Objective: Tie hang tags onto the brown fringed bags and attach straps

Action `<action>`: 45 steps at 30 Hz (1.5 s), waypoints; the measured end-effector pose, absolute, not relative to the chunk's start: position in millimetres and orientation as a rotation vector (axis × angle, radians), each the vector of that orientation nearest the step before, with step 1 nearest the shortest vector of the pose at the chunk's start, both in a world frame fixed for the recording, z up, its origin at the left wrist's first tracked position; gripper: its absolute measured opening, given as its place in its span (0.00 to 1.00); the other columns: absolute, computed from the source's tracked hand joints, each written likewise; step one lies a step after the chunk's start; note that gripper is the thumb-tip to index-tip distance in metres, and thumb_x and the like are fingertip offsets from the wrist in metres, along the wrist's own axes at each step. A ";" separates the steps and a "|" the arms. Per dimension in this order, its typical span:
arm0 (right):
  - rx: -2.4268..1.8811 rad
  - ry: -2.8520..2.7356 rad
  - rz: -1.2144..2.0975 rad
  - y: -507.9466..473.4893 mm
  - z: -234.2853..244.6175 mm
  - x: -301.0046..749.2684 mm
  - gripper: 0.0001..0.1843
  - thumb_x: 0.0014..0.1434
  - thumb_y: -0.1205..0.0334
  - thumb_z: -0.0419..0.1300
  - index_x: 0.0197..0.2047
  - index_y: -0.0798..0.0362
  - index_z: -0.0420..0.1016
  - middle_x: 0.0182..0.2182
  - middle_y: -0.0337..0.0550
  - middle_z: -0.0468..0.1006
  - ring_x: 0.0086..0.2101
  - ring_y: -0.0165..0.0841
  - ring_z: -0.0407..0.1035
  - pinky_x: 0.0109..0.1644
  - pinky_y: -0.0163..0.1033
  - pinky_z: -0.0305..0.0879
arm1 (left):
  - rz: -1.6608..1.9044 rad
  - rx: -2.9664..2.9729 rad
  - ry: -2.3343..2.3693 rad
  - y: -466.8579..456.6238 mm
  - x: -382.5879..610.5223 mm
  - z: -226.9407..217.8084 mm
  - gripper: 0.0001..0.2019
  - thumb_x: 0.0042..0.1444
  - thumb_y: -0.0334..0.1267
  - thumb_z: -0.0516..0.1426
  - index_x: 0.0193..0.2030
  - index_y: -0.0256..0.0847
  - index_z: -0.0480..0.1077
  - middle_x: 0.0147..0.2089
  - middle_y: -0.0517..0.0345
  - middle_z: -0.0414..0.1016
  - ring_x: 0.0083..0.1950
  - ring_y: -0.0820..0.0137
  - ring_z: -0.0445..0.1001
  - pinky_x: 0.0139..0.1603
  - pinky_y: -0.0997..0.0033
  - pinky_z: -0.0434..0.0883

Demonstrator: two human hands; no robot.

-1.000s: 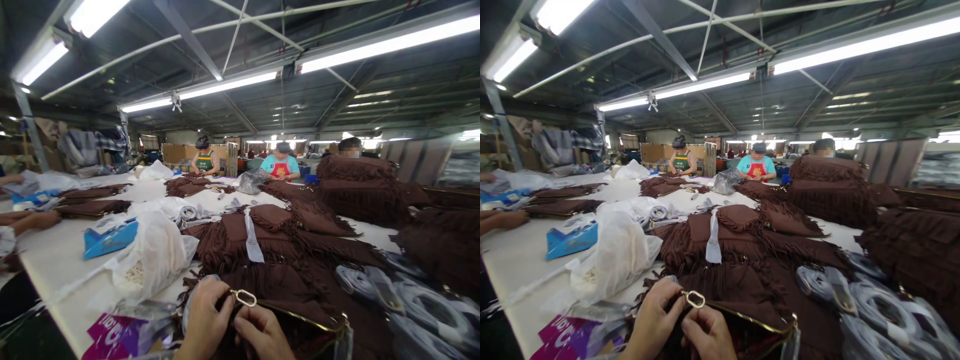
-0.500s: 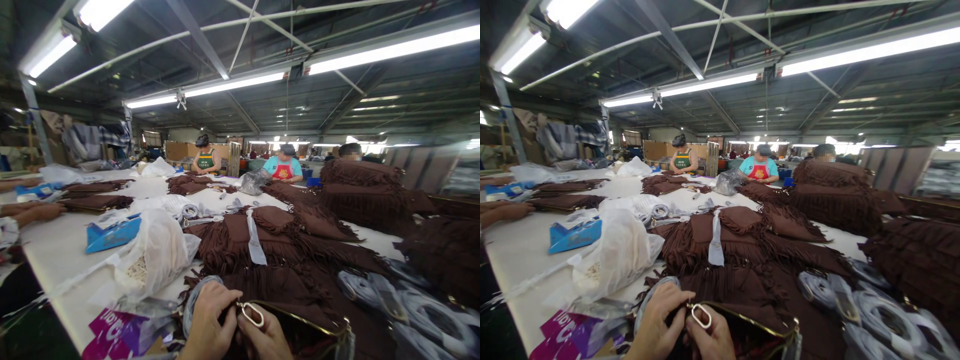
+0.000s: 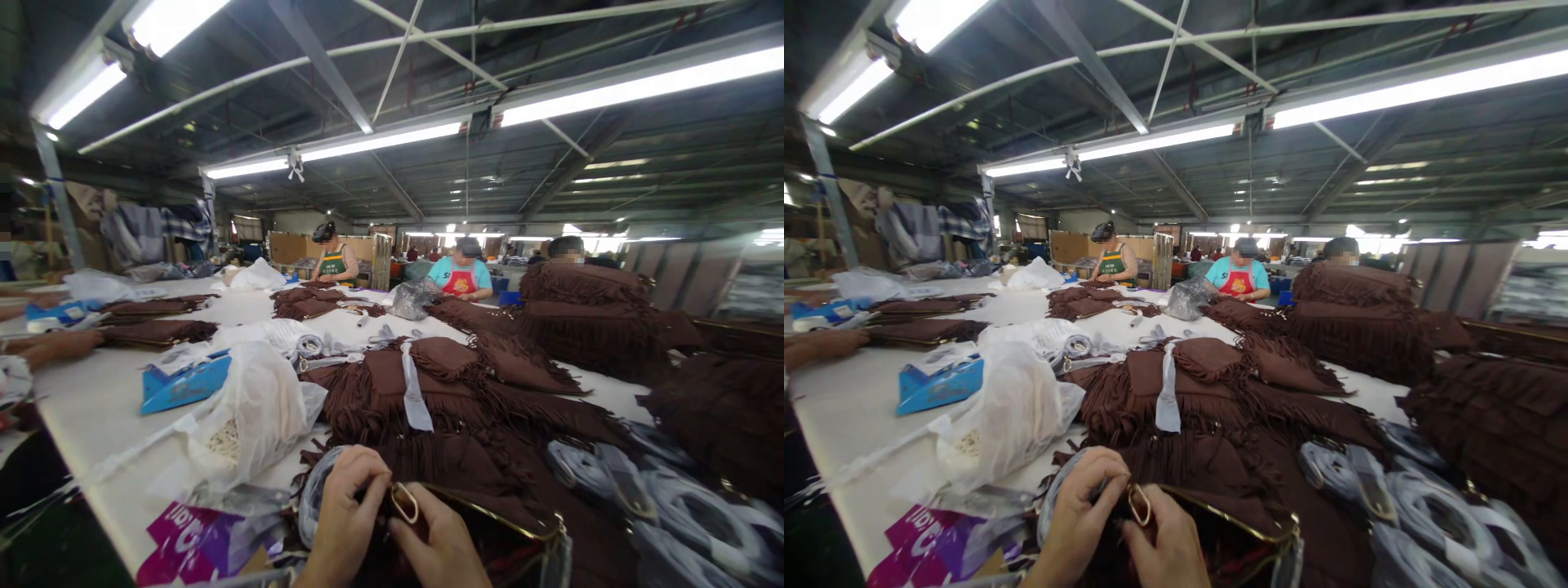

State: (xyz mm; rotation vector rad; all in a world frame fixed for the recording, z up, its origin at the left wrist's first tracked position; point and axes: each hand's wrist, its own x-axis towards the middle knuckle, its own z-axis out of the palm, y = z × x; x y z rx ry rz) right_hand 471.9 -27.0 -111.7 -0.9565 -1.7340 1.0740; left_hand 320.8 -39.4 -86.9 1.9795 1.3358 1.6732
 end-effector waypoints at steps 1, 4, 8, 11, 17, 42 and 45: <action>-0.998 -1.784 0.982 -28.5 -106.9 475.6 0.04 0.51 0.66 0.61 0.28 0.51 0.69 0.24 0.35 0.69 0.28 0.33 0.65 0.32 0.35 0.60 | 1.696 1.962 1.341 -39.1 320.0 -86.3 0.10 0.60 0.32 0.55 0.27 0.41 0.70 0.31 0.57 0.73 0.36 0.66 0.73 0.40 0.70 0.68; -0.994 -1.778 1.185 -34.4 -92.8 482.4 0.05 0.50 0.66 0.60 0.28 0.49 0.66 0.22 0.32 0.69 0.22 0.31 0.65 0.26 0.33 0.59 | 1.739 1.920 1.332 -39.0 318.9 -85.7 0.10 0.60 0.33 0.55 0.27 0.41 0.69 0.30 0.57 0.72 0.34 0.68 0.73 0.38 0.71 0.68; -0.799 -1.600 1.674 -44.3 -77.2 481.6 0.08 0.50 0.59 0.67 0.30 0.50 0.71 0.21 0.34 0.73 0.20 0.32 0.68 0.23 0.33 0.61 | 1.741 1.830 1.289 -39.8 318.8 -89.0 0.09 0.60 0.33 0.55 0.29 0.41 0.72 0.31 0.57 0.76 0.34 0.68 0.75 0.38 0.71 0.70; -0.623 -1.491 1.732 -49.5 -71.6 478.2 0.16 0.47 0.50 0.74 0.32 0.51 0.79 0.26 0.42 0.79 0.28 0.36 0.74 0.33 0.37 0.67 | 1.679 1.733 1.255 -40.2 317.5 -92.4 0.09 0.59 0.34 0.55 0.32 0.41 0.75 0.31 0.56 0.78 0.31 0.68 0.75 0.35 0.73 0.70; -0.609 -1.532 1.412 -37.7 -82.4 480.5 0.18 0.59 0.45 0.68 0.32 0.52 0.79 0.27 0.41 0.77 0.27 0.32 0.71 0.32 0.35 0.68 | 1.547 1.571 1.094 -42.5 313.3 -94.1 0.09 0.58 0.38 0.58 0.29 0.39 0.74 0.26 0.59 0.75 0.25 0.72 0.70 0.29 0.76 0.66; -0.723 -1.385 1.438 -24.6 -109.4 491.4 0.20 0.55 0.50 0.73 0.45 0.49 0.73 0.31 0.37 0.78 0.29 0.29 0.69 0.30 0.30 0.63 | 1.248 1.874 1.209 -55.8 319.4 -85.9 0.09 0.53 0.32 0.52 0.23 0.41 0.59 0.25 0.61 0.64 0.32 0.70 0.63 0.36 0.71 0.58; -0.721 -1.387 1.476 -25.6 -108.0 491.2 0.21 0.55 0.48 0.73 0.44 0.50 0.73 0.30 0.38 0.78 0.29 0.29 0.69 0.29 0.30 0.63 | 1.255 1.878 1.205 -55.5 319.2 -86.9 0.09 0.53 0.32 0.52 0.23 0.41 0.59 0.25 0.61 0.64 0.32 0.70 0.63 0.36 0.71 0.58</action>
